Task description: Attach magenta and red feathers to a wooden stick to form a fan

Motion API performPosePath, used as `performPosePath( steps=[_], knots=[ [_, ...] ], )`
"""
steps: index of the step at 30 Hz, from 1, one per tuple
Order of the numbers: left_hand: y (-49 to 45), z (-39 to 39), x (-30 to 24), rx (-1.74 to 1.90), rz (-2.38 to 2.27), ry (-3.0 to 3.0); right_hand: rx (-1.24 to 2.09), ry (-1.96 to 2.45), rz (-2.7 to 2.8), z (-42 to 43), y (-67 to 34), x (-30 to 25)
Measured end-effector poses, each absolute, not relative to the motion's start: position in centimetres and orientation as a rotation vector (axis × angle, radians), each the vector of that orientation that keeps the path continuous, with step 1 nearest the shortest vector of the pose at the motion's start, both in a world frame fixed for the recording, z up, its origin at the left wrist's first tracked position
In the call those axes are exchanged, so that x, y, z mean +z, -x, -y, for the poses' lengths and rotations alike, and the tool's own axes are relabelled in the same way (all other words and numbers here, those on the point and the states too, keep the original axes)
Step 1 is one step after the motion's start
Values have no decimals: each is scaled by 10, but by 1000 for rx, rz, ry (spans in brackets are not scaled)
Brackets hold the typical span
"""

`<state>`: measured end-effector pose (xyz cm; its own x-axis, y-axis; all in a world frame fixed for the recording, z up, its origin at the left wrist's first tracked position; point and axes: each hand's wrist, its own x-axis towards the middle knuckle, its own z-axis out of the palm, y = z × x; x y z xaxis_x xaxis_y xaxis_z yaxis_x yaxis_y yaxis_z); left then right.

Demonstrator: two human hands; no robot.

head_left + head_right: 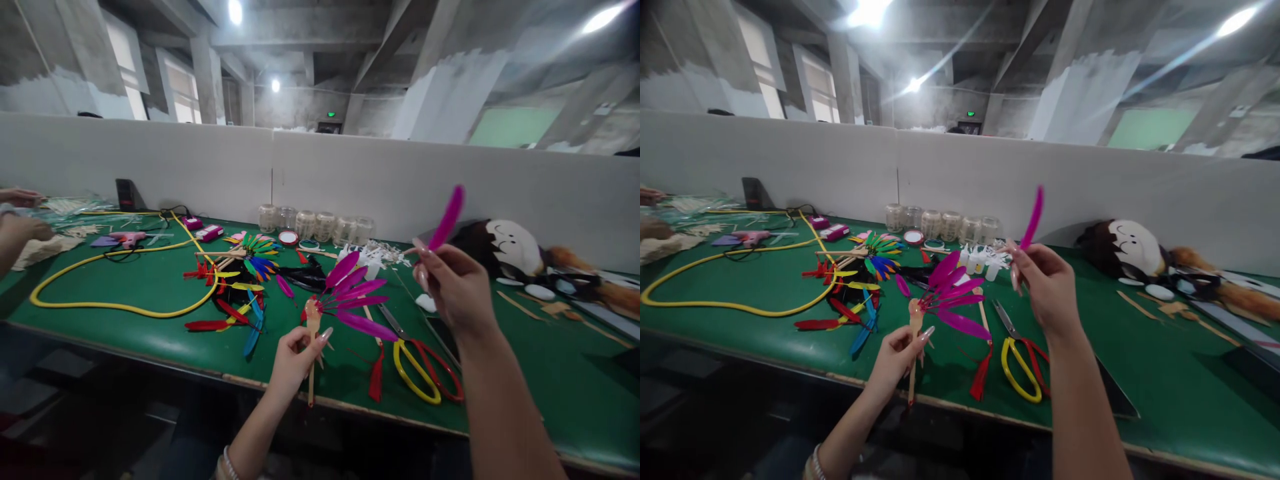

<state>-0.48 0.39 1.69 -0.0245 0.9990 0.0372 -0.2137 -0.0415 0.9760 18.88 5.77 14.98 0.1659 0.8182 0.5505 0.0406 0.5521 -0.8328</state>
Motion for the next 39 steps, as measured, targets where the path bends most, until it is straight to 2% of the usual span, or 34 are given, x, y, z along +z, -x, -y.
performPosePath(
  steps=[4,10,17,23,33,39],
  knots=[
    [1,-3,14,1316,-1041,-1115,825,885,1472,-30,-175,167],
    [-1,-2,11,1304,-1046,-1170,1069,867,1734,-19,-147,164],
    [-3,-1,13,1291,-1036,-1199,820,862,2219,-25,-144,153],
    [-3,1,14,1306,-1044,-1219,885,925,2196,-28,-146,145],
    [-2,1,10,1297,-1061,-1236,747,1079,2126,-29,-151,150],
    [-3,1,11,1289,-1056,-1254,728,1012,2150,-32,-150,144]
  ],
)
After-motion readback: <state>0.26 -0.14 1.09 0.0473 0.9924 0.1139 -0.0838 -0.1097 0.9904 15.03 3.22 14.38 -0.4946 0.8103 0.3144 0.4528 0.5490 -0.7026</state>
